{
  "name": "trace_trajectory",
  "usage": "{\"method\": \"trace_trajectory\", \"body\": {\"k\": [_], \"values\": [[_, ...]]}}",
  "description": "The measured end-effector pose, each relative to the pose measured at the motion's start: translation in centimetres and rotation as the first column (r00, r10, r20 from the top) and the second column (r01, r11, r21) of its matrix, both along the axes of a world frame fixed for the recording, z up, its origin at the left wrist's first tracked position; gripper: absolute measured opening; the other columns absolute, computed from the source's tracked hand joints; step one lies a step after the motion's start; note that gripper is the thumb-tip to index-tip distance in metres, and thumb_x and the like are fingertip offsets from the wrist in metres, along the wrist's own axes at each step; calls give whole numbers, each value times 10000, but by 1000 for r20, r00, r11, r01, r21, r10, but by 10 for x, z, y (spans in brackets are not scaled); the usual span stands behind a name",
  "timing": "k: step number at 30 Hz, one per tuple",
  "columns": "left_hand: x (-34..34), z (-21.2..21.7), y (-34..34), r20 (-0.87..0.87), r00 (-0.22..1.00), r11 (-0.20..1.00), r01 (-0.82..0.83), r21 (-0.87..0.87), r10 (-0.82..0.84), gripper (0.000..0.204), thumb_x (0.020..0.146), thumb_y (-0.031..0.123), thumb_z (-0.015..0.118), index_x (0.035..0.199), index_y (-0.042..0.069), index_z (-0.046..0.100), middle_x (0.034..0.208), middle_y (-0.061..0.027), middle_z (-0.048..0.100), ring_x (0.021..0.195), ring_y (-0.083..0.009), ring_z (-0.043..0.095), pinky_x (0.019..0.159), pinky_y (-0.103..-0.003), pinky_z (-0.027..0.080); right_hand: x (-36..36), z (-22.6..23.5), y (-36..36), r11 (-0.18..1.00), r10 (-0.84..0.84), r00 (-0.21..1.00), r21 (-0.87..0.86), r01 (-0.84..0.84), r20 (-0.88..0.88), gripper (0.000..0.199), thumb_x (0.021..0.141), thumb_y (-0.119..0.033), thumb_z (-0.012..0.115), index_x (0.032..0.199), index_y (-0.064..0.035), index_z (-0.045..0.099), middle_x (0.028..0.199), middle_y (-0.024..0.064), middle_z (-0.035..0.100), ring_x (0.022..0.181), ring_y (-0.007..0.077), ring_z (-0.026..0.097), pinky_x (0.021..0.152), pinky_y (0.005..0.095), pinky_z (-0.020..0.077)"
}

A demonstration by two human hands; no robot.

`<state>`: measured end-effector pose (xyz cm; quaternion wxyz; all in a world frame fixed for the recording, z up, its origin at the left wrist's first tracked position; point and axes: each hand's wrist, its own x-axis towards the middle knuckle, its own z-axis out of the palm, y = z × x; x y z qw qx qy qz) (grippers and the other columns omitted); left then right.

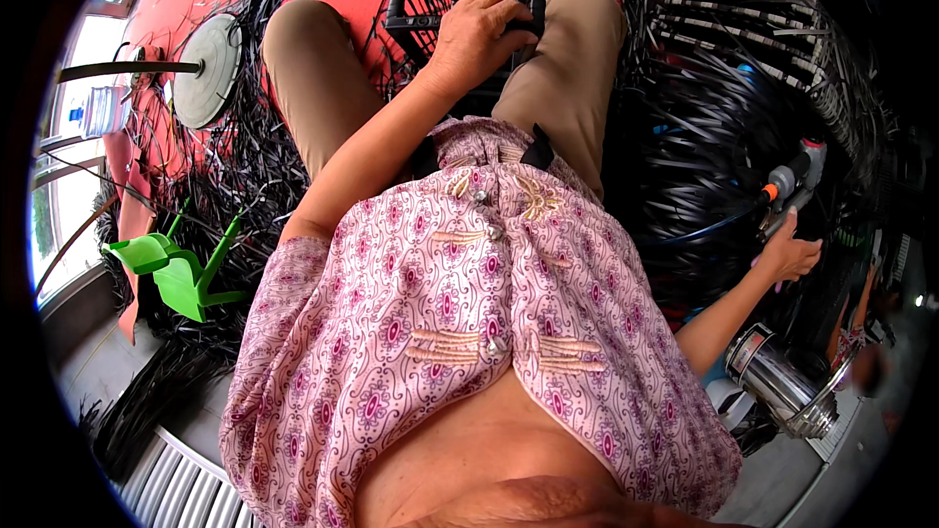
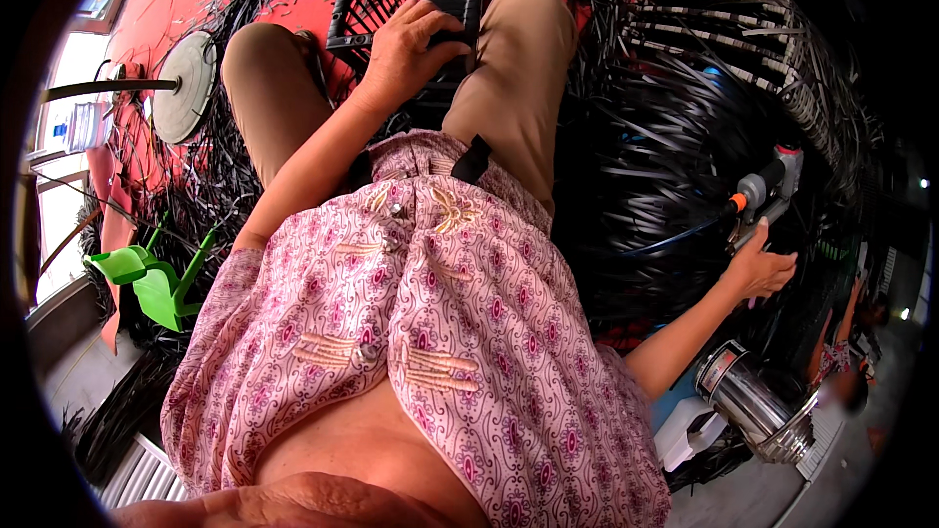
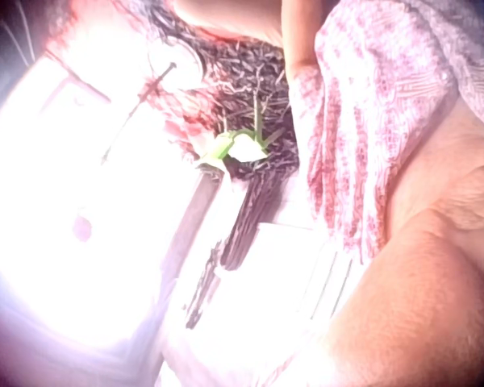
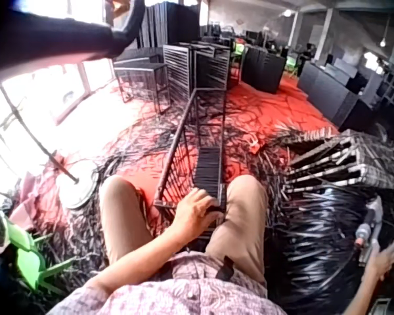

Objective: The person sits on the floor and weaves black synthetic strips through the frame of a chair. They use a staple gun to secure the woven strips to the frame and pliers to trim excess material. The process involves repeated weaving, stapling, and trimming actions.

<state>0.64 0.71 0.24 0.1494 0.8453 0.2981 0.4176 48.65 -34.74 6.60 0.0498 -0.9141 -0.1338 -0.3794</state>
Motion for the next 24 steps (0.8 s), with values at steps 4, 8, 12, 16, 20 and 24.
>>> {"method": "trace_trajectory", "body": {"k": [4, 8, 12, 16, 20, 24], "values": [[-2, 5, 5, -66, 996, 992, 57, -114, -65, 292, 768, 151, 839, 1021, 81, 712, 930, -66, 655, 925, -269, 658, 807, -359, 536, -95, 23, 108, 531, 776, 623, 637, -559, -101, 458, 877, -251, 823, 1217, 21, 681, 1202, 163, 692, 1084, 256, 677, 960, 365, 537], [-7, 9, 9, 66, 991, 912, 136, -386, -119, 400, 785, 70, 822, 1157, 77, 675, 1025, -90, 693, 990, -212, 701, 857, -332, 557, -221, -11, 212, 267, 923, -151, 872, -410, -354, 333, 889, -77, 773, 1207, -13, 694, 1134, 88, 734, 1010, 148, 691, 898, 305, 564], [-6, 19, 7, -42, 992, 962, 107, -250, -122, 370, 791, 84, 811, 1139, 84, 686, 1014, -76, 707, 980, -225, 703, 860, -342, 562, -285, -51, 264, 81, 901, -300, 802, -592, -312, 330, 856, -62, 792, 1172, -27, 702, 1094, 92, 738, 940, 169, 720, 850, 308, 581], [-5, 10, 8, 55, 989, 961, 145, -236, -136, 367, 769, 114, 803, 1121, 108, 702, 955, -62, 728, 943, -260, 696, 837, -363, 563, -306, -63, 282, -27, 929, -284, 721, -692, -238, 325, 808, -56, 821, 1110, -42, 703, 1032, 84, 711, 878, 212, 714, 775, 333, 586], [-6, 5, 11, 128, 979, 930, 194, -312, -161, 383, 768, 106, 801, 1139, 106, 708, 956, -63, 730, 941, -257, 695, 838, -358, 563, -307, -69, 287, -58, 937, -287, 724, -687, -198, 300, 790, -69, 834, 1052, -56, 691, 935, 72, 686, 833, 214, 700, 739, 341, 580], [-6, 8, 11, 64, 985, 959, 170, -227, -159, 386, 777, 81, 806, 1150, 85, 705, 979, -63, 730, 945, -232, 699, 818, -336, 568, -303, -70, 290, -48, 923, -309, 728, -684, -229, 298, 790, -94, 844, 1033, -56, 676, 913, 68, 688, 827, 220, 702, 726, 342, 579]]}}
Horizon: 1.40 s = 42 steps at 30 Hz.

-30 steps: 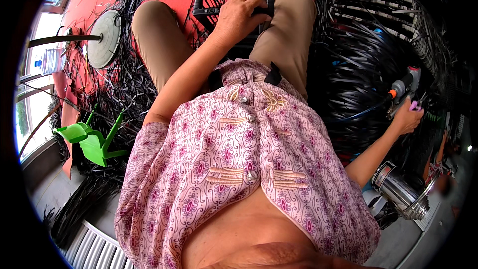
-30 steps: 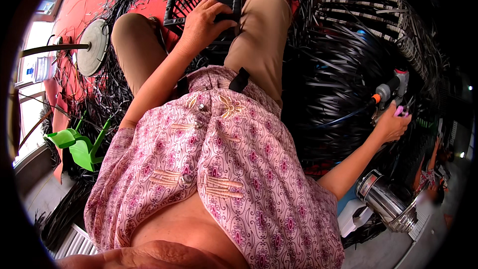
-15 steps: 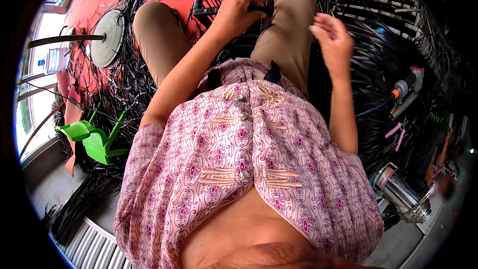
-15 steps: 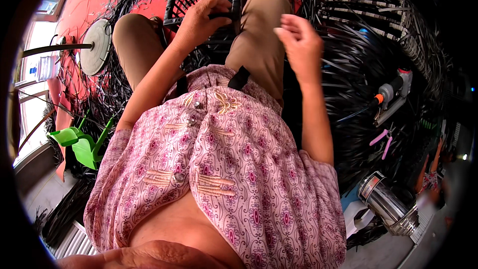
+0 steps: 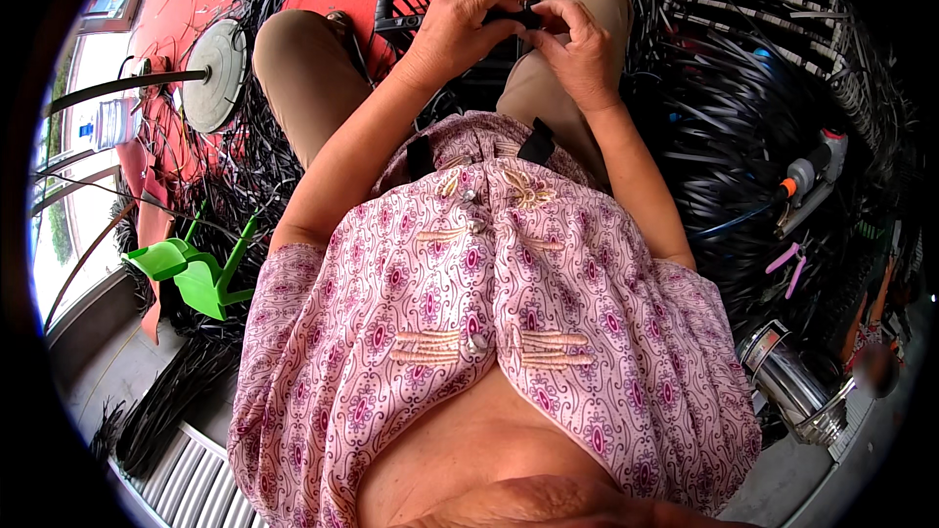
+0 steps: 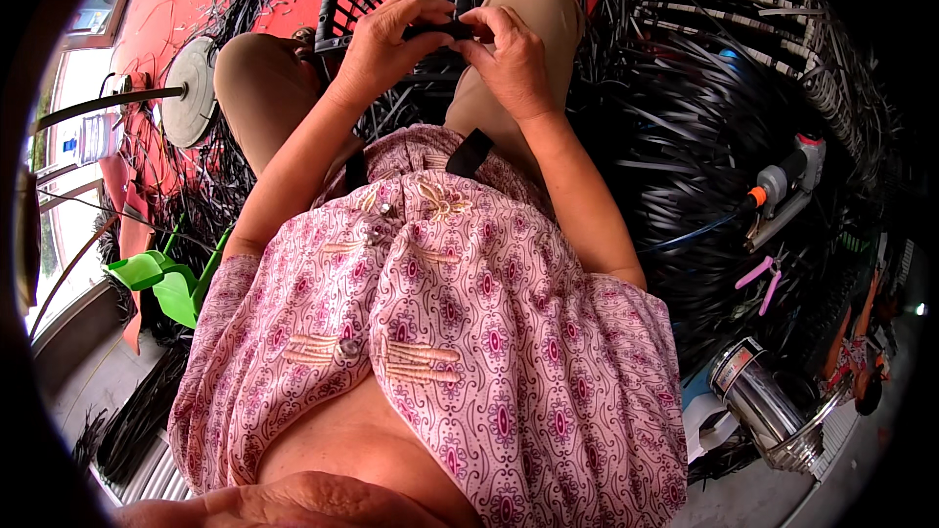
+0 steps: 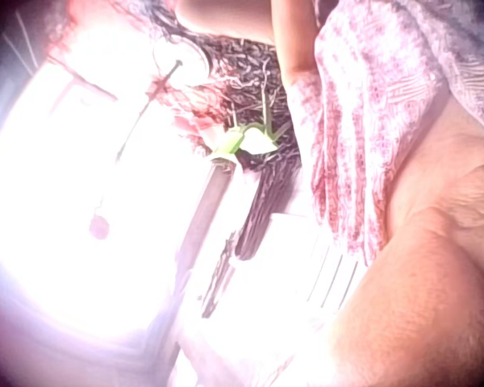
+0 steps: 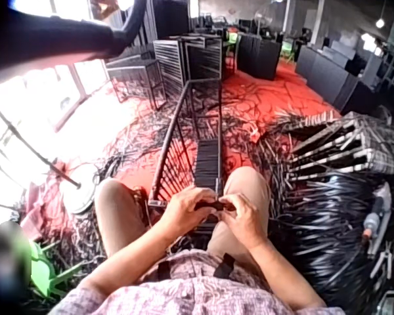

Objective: The person sits on the floor and weaves black synthetic strips through the frame of a chair. They use a staple gun to secure the woven strips to the frame and pliers to trim excess material. The process involves repeated weaving, stapling, and trimming actions.

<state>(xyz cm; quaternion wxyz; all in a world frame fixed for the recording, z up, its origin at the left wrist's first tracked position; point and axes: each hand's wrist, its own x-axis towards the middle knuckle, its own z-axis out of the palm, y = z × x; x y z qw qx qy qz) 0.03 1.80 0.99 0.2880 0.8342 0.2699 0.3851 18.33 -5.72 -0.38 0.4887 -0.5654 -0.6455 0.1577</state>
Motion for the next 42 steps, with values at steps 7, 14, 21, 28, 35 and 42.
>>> {"method": "trace_trajectory", "body": {"k": [7, 14, 21, 28, 35, 42], "values": [[0, -1, -3, 15, 1000, 991, -4, 135, 2, 393, 765, 63, 808, 1143, 91, 704, 971, -52, 718, 914, -222, 682, 783, -326, 565, 8, -1, 8, 998, 59, 998, -1, -59, 27, 325, 763, -133, 871, 1005, -61, 666, 903, 53, 692, 785, 203, 699, 709, 334, 573], [3, 7, 6, 61, 997, 914, 65, -400, -44, 417, 773, -8, 802, 1165, 72, 683, 904, 9, 660, 870, -88, 642, 790, -266, 534, 23, -1, 23, 968, 199, 975, -133, -211, -101, 341, 702, -84, 895, 967, -56, 681, 779, 10, 660, 724, 118, 635, 675, 293, 534], [3, 26, 29, -171, 969, 861, 72, -503, -181, 396, 795, 27, 806, 1166, 31, 667, 912, -4, 658, 848, -84, 622, 768, -243, 522, 31, 6, 34, 914, 308, 938, -224, -338, -157, 347, 690, -65, 892, 974, -72, 691, 750, -6, 625, 701, 87, 585, 658, 268, 501], [6, 32, 56, -23, 917, 576, 230, -784, -397, 377, 768, 52, 753, 1126, -13, 654, 956, -25, 666, 903, -111, 640, 822, -253, 513, 35, 9, 39, 895, 388, 917, -198, -399, -92, 345, 707, -35, 863, 1000, -73, 685, 769, 12, 650, 718, 111, 627, 669, 286, 519], [11, 40, 37, -297, 915, 871, 104, -481, -274, 336, 784, -22, 739, 1106, 34, 661, 869, -14, 660, 809, -99, 638, 726, -258, 520, 39, 5, 37, 893, 415, 906, -155, -422, -79, 355, 728, -43, 843, 1033, -63, 662, 814, 42, 680, 742, 167, 668, 697, 324, 538], [19, -20, 38, 75, 922, 806, 370, -462, -380, 501, 655, 33, 894, 1099, 3, 664, 929, -73, 695, 857, -183, 712, 727, -334, 581, 52, -26, 24, 912, 325, 941, -233, -339, -96, 301, 741, 57, 776, 1002, -58, 678, 809, 44, 661, 734, 121, 637, 698, 305, 529]]}}
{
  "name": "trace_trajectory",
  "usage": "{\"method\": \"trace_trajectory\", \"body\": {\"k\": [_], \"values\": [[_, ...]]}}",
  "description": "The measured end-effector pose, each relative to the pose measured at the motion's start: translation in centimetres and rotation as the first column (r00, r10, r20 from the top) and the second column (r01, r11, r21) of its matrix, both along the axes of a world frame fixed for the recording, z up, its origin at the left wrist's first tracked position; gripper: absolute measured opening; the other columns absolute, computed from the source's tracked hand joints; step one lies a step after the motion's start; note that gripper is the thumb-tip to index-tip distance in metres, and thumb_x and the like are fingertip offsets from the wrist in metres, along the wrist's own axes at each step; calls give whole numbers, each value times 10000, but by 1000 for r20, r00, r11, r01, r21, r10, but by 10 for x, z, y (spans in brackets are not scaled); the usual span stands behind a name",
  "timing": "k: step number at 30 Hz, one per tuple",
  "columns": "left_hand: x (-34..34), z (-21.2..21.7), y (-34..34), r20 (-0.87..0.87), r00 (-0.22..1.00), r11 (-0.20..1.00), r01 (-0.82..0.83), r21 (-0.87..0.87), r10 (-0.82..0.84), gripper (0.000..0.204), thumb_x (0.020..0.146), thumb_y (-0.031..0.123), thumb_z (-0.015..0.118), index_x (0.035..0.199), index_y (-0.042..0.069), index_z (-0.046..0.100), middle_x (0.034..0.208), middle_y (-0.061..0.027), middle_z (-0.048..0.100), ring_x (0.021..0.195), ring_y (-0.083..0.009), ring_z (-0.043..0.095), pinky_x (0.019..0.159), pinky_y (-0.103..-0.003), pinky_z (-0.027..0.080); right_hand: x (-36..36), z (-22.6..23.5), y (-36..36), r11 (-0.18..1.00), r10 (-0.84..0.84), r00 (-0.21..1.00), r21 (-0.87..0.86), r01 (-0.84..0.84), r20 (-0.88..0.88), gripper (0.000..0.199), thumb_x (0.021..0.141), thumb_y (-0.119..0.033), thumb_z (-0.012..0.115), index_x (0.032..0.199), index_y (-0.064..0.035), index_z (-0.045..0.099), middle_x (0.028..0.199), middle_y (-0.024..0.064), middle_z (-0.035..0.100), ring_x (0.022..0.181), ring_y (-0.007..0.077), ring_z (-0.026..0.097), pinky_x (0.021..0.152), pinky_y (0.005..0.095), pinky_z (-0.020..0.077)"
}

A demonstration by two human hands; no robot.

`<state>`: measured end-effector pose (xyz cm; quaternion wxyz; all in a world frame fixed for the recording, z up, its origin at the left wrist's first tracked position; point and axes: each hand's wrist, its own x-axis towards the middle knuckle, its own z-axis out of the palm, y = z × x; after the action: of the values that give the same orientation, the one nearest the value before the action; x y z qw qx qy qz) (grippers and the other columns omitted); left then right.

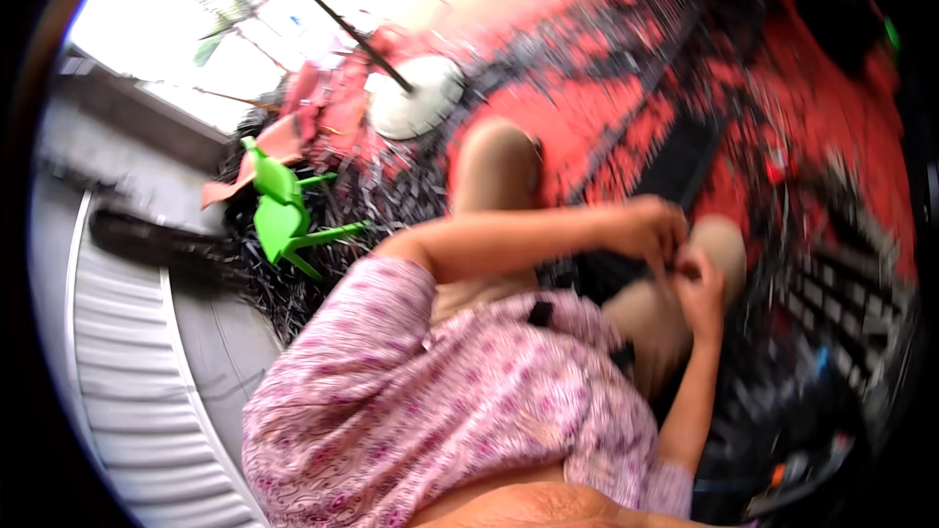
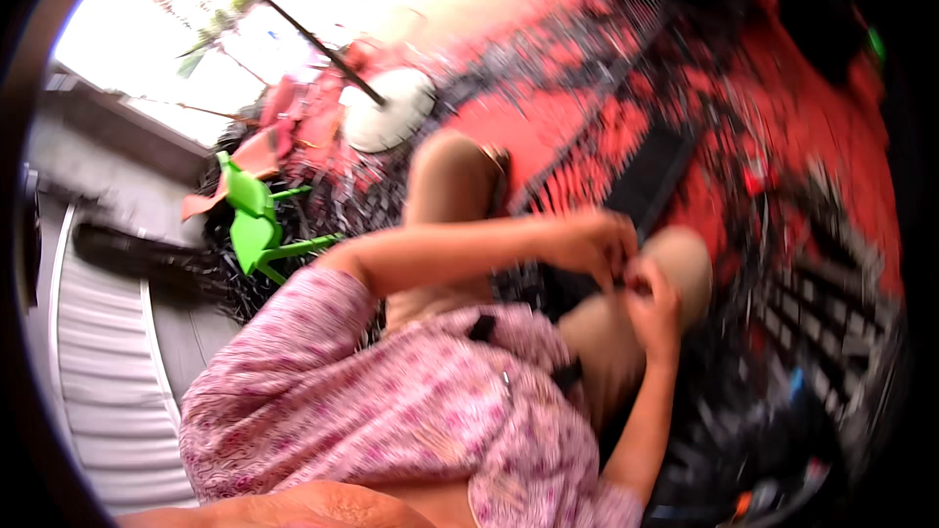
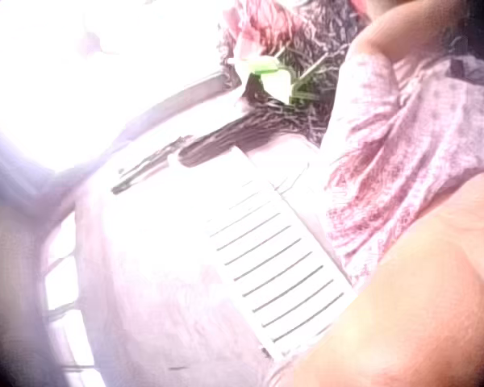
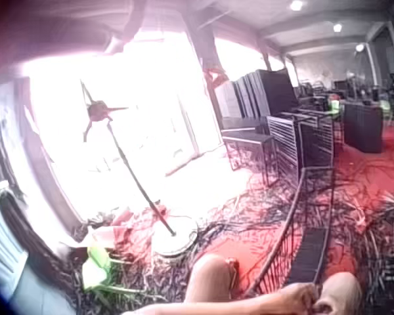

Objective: The person sits on the floor and weaves black synthetic strips through the frame of a chair. They use a staple gun to secure the woven strips to the frame and pliers to trim excess material. The process involves repeated weaving, stapling, and trimming actions.

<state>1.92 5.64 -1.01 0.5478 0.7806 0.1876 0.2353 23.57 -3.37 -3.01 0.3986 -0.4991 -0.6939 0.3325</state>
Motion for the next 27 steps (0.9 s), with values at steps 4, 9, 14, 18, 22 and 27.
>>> {"method": "trace_trajectory", "body": {"k": [4, 9, 14, 18, 22, 27], "values": [[-1, -1, 5, -184, 982, 961, -86, -262, 37, 501, 616, 0, 881, 1063, -10, 655, 891, -91, 699, 847, -185, 691, 712, -337, 570, -5, 1, 8, 972, 26, 969, -222, -83, -247, 286, 687, 61, 833, 887, -51, 663, 778, -54, 587, 701, 55, 534, 640, 246, 460], [-5, 6, 22, -158, 986, 949, -93, -300, 46, 435, 636, 30, 884, 1010, -6, 666, 868, -85, 684, 827, -181, 676, 705, -330, 551, -11, 18, 23, 977, 11, 955, -200, -74, -296, 280, 677, 90, 813, 890, -45, 692, 817, -44, 625, 740, 64, 585, 687, 247, 507], [7, 21, 39, -202, 978, 972, -8, 234, 56, 445, 596, 305, 930, 899, 28, 758, 865, -104, 712, 795, -205, 697, 716, -366, 565, 12, -13, 38, 998, -20, 992, -62, 13, -122, 262, 788, 81, 693, 1033, -4, 732, 990, 39, 734, 899, 142, 687, 849, 308, 563], [-34, 45, 0, -391, 861, 913, -179, 367, 326, 502, 791, 472, 839, 991, 31, 707, 793, -94, 680, 753, -198, 682, 669, -344, 524, -27, 22, -3, 993, -79, 976, -99, 60, -203, 275, 857, 12, 751, 1129, -9, 720, 958, 6, 702, 834, 87, 647, 762, 248, 539], [-32, 39, -11, -435, 795, 783, -80, 616, 423, 655, 897, 658, 634, 727, 31, 713, 654, -221, 638, 650, -409, 669, 601, -487, 526, -51, 25, -22, 928, -372, 815, -148, 343, -444, 290, 885, -71, 796, 1138, 27, 692, 939, 0, 661, 803, 48, 599, 727, 200, 507], [-12, 69, 27, -294, 875, 754, -114, 647, 385, 684, 867, 658, 677, 704, -4, 730, 635, -199, 655, 637, -381, 678, 635, -480, 539, -58, 24, -48, 868, -488, 607, -421, 262, -628, 200, 931, -105, 750, 1074, 17, 682, 839, 42, 690, 683, 104, 655, 630, 219, 522]]}}
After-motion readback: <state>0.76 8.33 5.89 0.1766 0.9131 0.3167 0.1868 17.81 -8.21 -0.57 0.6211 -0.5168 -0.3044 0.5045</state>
